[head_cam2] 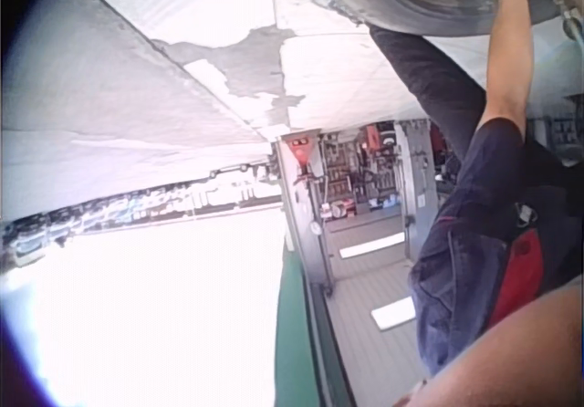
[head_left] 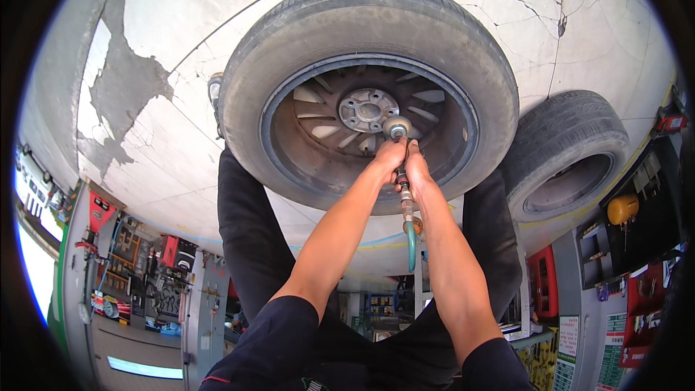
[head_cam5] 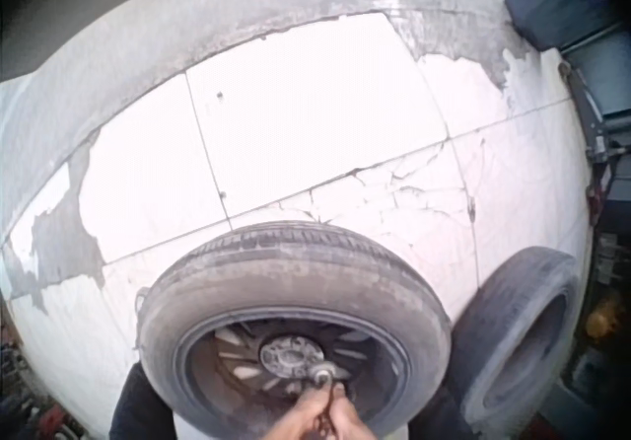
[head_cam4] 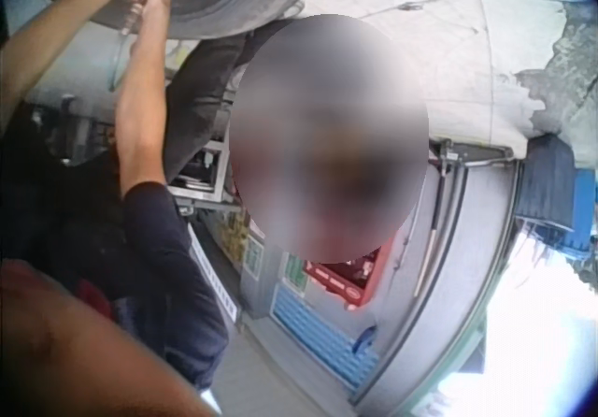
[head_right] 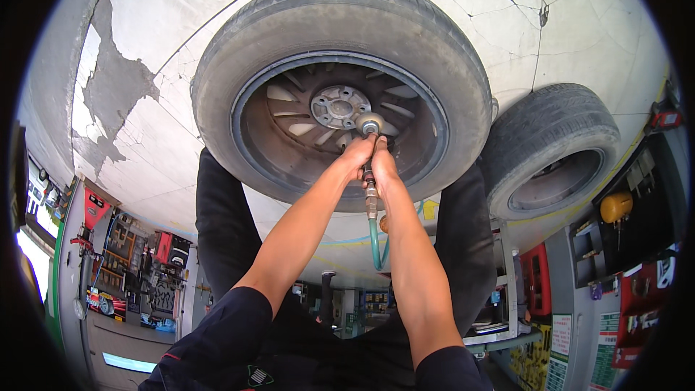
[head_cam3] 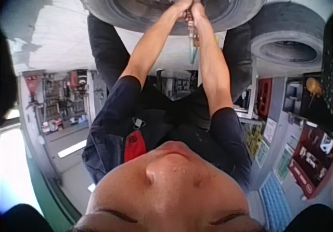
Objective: The person uses a pneumatic impact wrench to tighten lug nuts on a car tire in a garage. They then walk to a tool cart, receive a different impact wrench from a coworker, and proceed to tighten lug nuts on a second tire.
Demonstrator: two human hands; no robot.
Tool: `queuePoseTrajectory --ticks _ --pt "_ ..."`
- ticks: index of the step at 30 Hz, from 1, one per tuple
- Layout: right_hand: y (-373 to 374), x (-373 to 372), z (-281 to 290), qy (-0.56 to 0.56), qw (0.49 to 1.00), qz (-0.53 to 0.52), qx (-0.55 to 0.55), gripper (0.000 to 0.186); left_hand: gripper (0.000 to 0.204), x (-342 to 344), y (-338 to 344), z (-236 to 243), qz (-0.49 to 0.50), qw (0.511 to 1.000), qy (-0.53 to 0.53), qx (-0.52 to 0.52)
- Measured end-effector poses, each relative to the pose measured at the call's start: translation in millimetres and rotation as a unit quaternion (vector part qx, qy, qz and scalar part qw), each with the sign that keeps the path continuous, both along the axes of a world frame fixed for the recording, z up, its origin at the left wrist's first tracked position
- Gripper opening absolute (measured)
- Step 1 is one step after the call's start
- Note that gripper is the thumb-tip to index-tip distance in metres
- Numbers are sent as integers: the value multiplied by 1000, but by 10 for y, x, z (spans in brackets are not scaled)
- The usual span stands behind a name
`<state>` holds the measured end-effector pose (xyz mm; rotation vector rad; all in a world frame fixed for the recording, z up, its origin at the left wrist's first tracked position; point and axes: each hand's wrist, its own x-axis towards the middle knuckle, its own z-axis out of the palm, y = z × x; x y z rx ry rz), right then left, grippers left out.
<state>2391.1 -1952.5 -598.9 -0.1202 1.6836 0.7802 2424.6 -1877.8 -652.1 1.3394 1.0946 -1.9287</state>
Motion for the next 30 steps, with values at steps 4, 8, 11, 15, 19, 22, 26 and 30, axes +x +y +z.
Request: queuePoseTrajectory --ticks 4,8,11,15,19,22,26,30 --pt "-43 -132 -21 12 1000 -13 -1 58 41 -76 -39 3 -14 999 43 1" --pt "-39 -186 -15 10 1000 -10 -6 58 42 -170 -49 -14 -24 999 17 14" --pt "-96 -224 -26 22 1000 -4 0 58 46 -135 -191 66 -29 999 8 25" --pt "-61 -143 -12 14 1000 4 2 58 42 -252 36 -84 -15 1000 -6 12" --pt "8 -179 4 16 1000 -1 -8 59 46 -158 -13 43 -23 999 37 28" --pt "29 -184 -19 10 1000 6 -7 59 43 -128 -4 66 -5 1000 17 20" --pt "43 -124 -68 -6 1000 -1 19 59 42 -39 58 -2 -34 999 12 10" --pt "191 0 -22 -19 1000 5 16 59 39 -61 347 -90 -24 999 18 28"
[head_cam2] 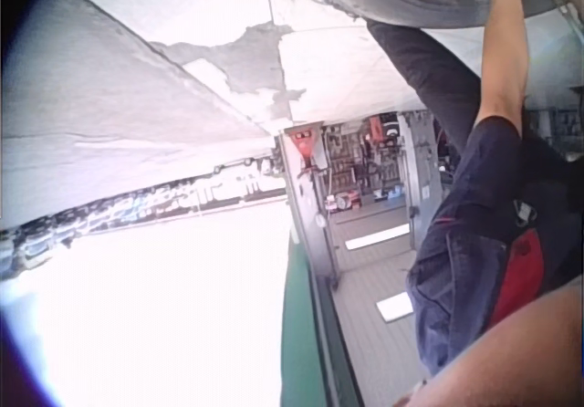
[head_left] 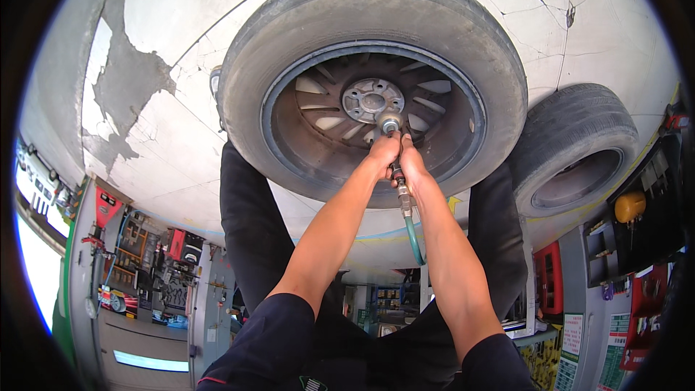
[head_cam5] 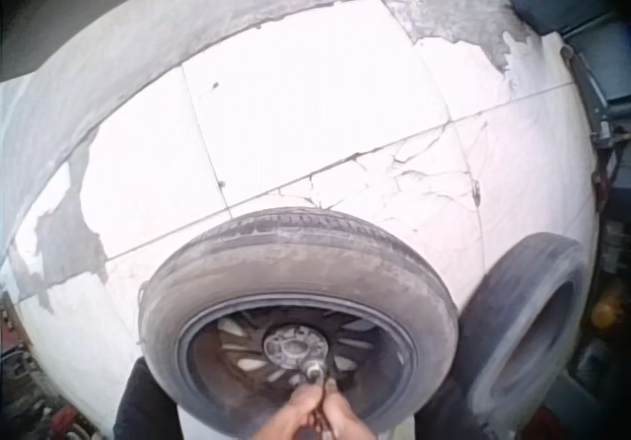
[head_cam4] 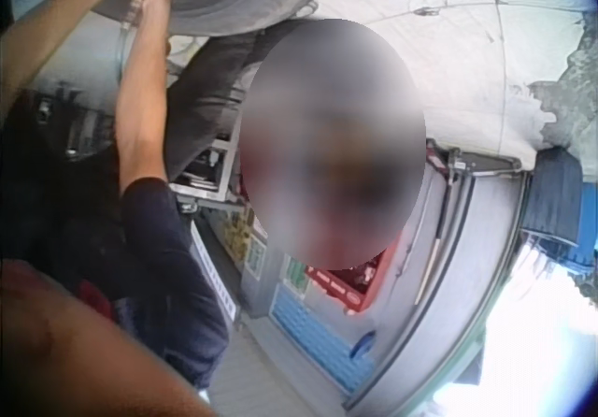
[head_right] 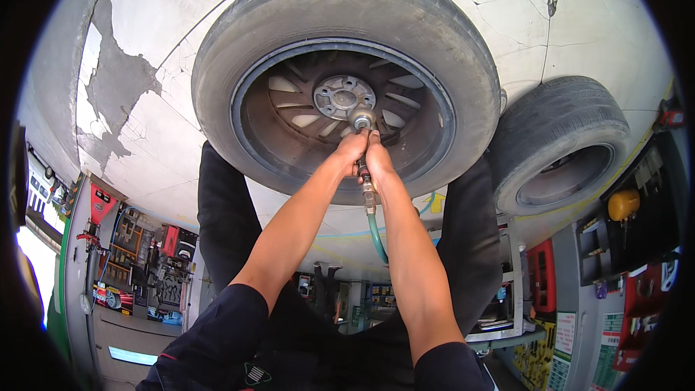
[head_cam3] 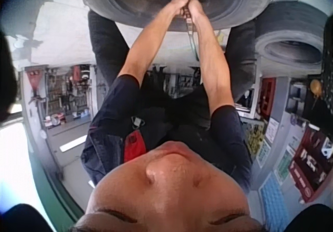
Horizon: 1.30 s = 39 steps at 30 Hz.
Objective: The person uses a pneumatic impact wrench to tighten lug nuts on a car tire in a garage. They then walk to a tool cart, receive a different impact wrench from a coworker, and proceed to tighten lug nuts on a second tire.
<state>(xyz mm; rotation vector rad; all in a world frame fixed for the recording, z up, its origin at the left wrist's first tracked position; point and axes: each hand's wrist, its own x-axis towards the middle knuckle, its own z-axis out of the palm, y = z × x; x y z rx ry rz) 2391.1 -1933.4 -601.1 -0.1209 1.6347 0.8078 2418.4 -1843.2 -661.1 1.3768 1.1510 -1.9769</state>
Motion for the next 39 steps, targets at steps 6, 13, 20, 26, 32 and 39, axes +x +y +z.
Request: queuePoseTrajectory --ticks 6,13,20,26,32,39 --pt "88 202 -15 -21 999 13 24 57 43 346 -23 140 -22 997 -67 23" --pt "103 173 5 3 1000 -5 12 60 44 236 26 66 -48 998 -24 15" --pt "42 59 -24 6 1000 25 9 59 41 275 -179 231 -10 999 -28 19" --pt "90 9 65 45 999 12 -6 60 44 5 -36 123 -69 998 -15 0" --pt "-129 -178 -58 35 999 21 12 61 42 -165 -236 -6 -47 999 -23 -16" --pt "67 -99 4 28 999 5 17 59 42 -86 -8 62 -35 999 -1 6"
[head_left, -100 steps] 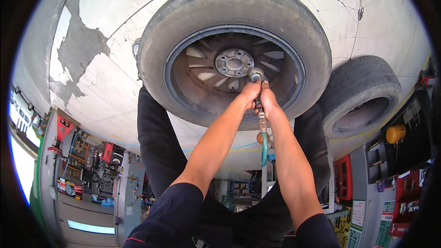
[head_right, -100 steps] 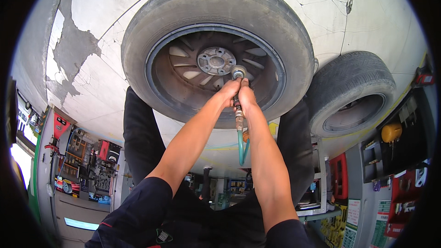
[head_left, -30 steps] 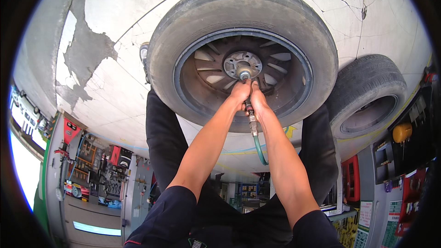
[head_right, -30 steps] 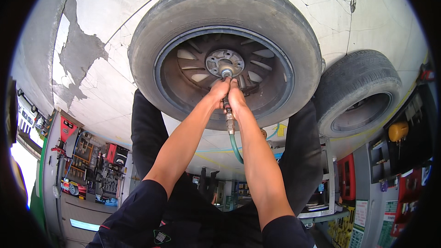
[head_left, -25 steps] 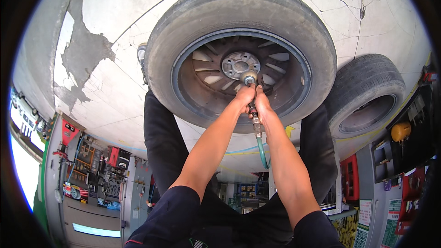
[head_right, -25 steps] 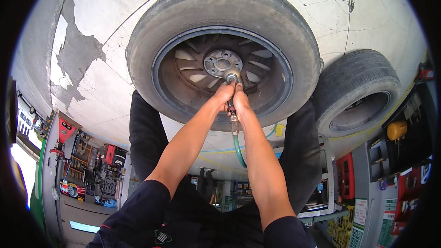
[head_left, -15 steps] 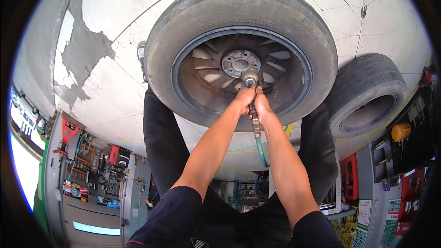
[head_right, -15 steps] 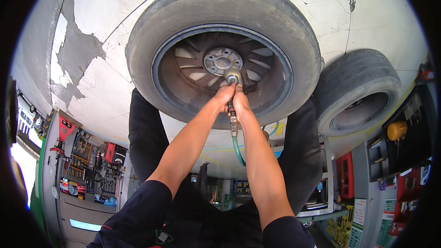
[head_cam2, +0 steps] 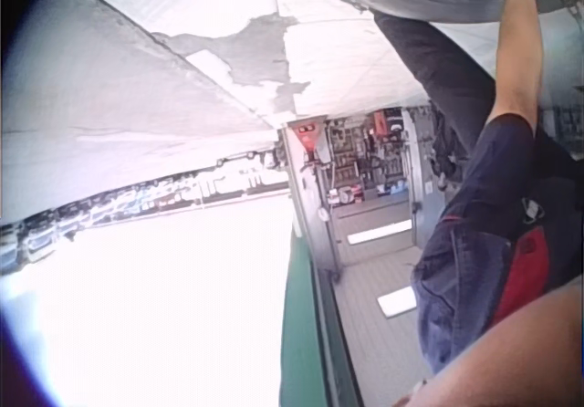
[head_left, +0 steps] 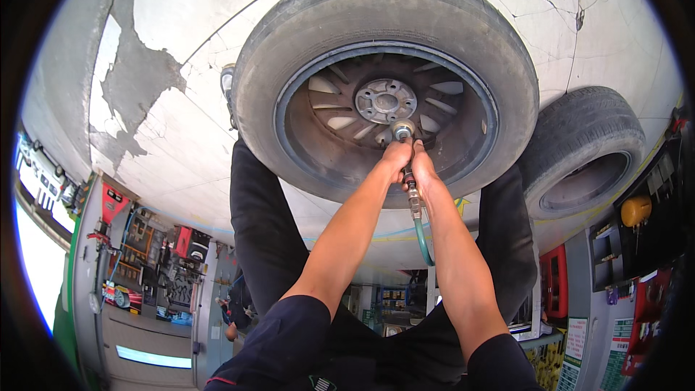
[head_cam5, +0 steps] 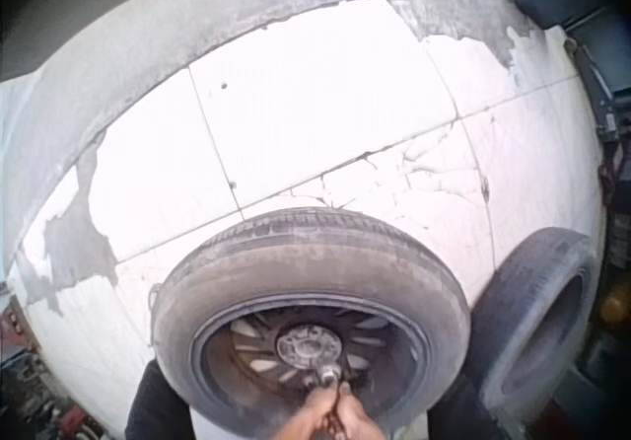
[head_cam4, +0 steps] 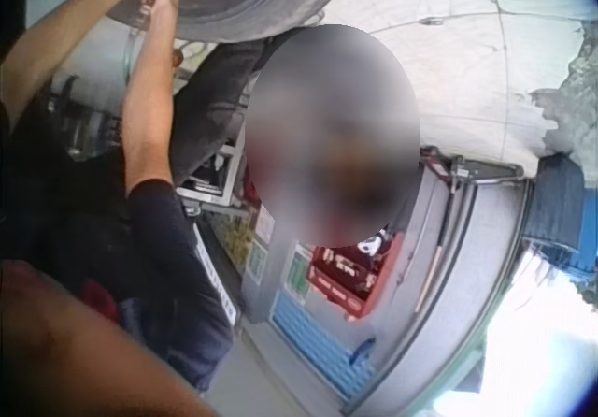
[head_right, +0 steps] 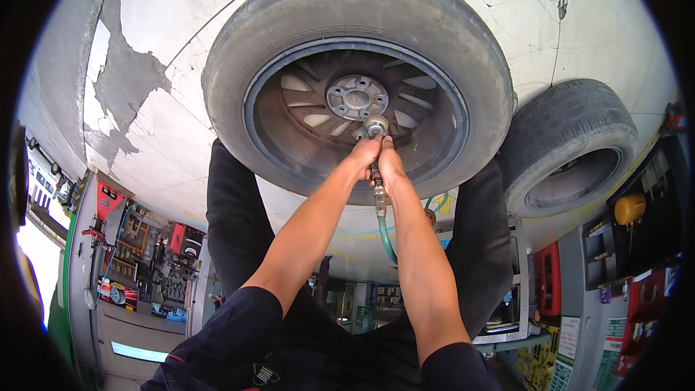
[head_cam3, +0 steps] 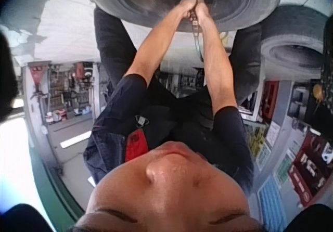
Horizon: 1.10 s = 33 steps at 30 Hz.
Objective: The person uses a pneumatic impact wrench to tighten lug nuts on a car tire in a garage. They then walk to a tool cart, receive a different impact wrench from a coworker, and proceed to tighten lug nuts on a second tire.
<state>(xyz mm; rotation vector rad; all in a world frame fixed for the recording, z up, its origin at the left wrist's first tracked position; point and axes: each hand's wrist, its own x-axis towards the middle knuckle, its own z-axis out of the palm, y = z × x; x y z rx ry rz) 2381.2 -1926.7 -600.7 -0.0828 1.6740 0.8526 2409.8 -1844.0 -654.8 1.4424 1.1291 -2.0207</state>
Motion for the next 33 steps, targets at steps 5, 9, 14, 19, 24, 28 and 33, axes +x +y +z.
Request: queuePoseTrajectory --ticks 5,9,14,19,24,28,33 --pt "-128 48 -68 -10 1000 23 7 57 40 152 -195 32 16 1000 -17 -7" --pt "-46 164 -35 -19 999 28 -4 55 37 308 -160 119 74 997 -26 14" --pt "96 226 -8 -8 999 34 -13 59 43 242 72 48 29 999 -25 31" --pt "19 68 -59 -8 1000 5 6 59 44 67 28 -67 17 1000 -14 2" --pt "-211 315 30 -30 999 -29 -26 57 45 505 -346 72 -64 996 -57 -34" --pt "-314 377 141 -45 998 -35 -27 59 41 385 -305 48 -12 995 -83 -51" --pt "-314 174 303 -18 997 62 -43 67 36 246 -359 342 108 994 14 -27"
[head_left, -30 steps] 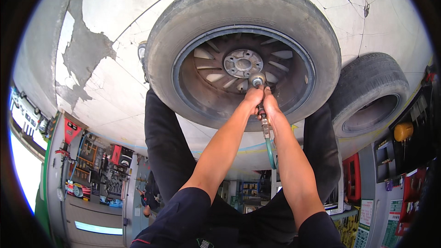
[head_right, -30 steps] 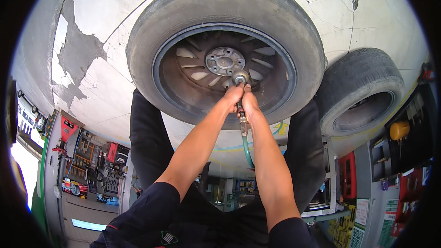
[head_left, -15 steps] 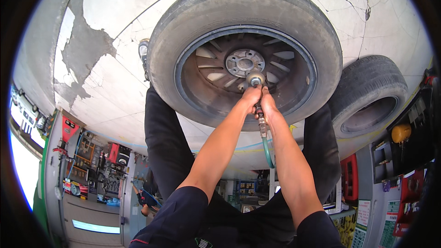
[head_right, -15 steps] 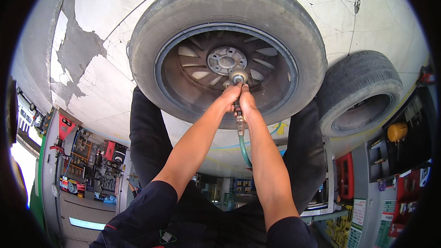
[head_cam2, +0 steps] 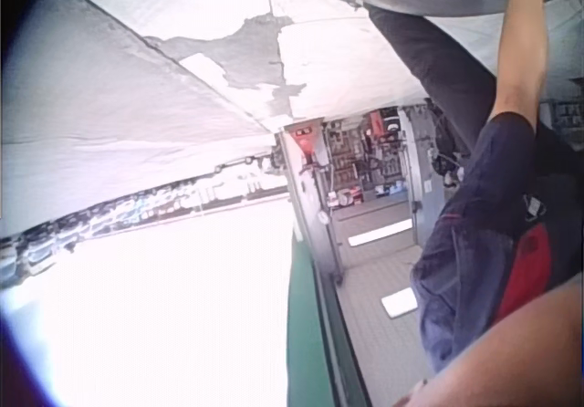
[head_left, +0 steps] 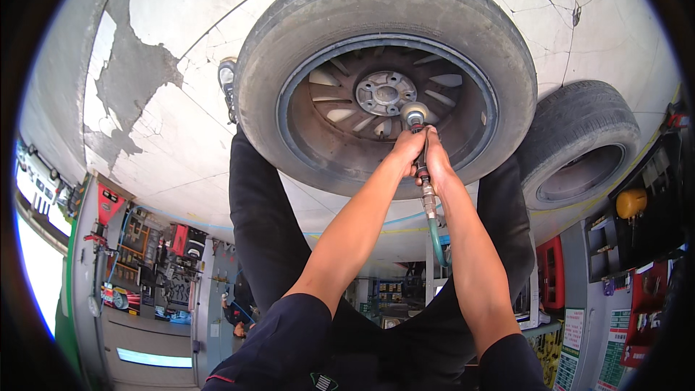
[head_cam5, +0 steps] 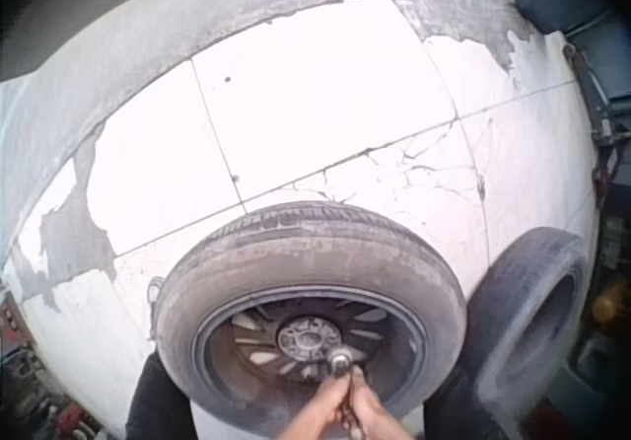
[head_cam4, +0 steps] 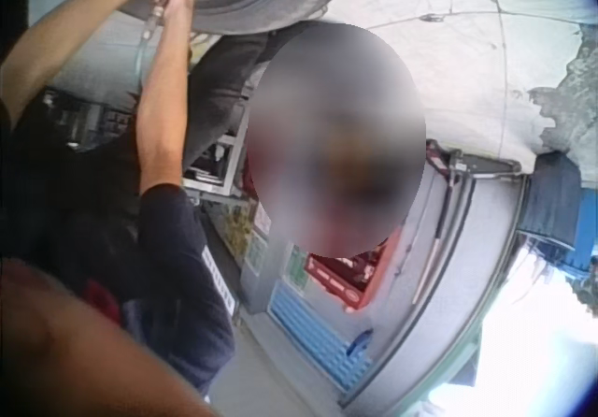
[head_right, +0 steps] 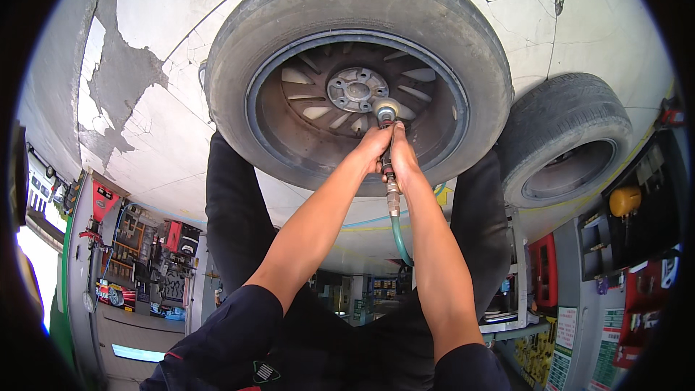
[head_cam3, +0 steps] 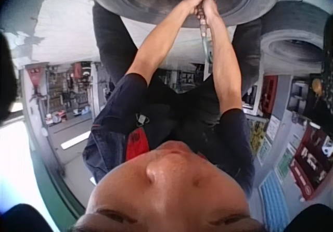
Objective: The person uses a pneumatic impact wrench to tighten lug nuts on a car tire in a garage. They then walk to a tool cart, receive a different impact wrench from a coworker, and proceed to tighten lug nuts on a second tire.
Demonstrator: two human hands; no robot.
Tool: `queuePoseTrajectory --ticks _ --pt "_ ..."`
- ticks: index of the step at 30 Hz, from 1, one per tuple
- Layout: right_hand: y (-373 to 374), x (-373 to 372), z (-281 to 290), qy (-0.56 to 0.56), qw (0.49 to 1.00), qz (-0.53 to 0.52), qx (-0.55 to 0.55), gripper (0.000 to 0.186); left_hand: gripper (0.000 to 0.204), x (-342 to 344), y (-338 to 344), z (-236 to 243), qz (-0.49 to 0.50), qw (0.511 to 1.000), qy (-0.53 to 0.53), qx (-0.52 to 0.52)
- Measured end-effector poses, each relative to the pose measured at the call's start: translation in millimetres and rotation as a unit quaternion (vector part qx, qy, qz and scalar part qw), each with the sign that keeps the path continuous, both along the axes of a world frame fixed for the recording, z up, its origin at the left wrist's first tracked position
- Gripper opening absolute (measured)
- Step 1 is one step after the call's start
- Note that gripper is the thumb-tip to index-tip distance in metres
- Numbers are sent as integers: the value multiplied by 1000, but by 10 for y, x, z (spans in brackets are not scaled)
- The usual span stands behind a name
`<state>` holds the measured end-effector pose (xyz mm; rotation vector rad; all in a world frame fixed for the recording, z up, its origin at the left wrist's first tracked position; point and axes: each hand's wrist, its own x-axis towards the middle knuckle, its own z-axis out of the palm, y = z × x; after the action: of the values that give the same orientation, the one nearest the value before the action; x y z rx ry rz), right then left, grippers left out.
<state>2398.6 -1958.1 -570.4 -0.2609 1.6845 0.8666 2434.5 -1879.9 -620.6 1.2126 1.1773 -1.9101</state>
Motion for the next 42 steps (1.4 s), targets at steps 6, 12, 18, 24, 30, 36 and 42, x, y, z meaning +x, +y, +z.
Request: queuePoseTrajectory --ticks 6,12,18,24,30,36,42 --pt "65 363 -131 31 999 31 -17 69 27 351 45 -134 33 999 34 -3" --pt "-8 547 -248 31 998 43 -21 63 29 498 -57 -259 36 999 30 -17" --pt "50 746 -253 14 997 70 -4 59 34 482 125 -355 104 994 -17 -8" --pt "15 635 -276 13 999 29 -15 56 34 486 17 -356 57 996 -18 -65" --pt "-9 504 -314 17 998 53 4 56 32 377 40 -377 46 998 20 -23" --pt "-71 571 -258 27 999 32 -31 55 33 427 -64 -373 28 997 6 -72" --pt "-224 417 -319 30 999 35 5 58 30 223 -181 -414 74 997 19 -30"
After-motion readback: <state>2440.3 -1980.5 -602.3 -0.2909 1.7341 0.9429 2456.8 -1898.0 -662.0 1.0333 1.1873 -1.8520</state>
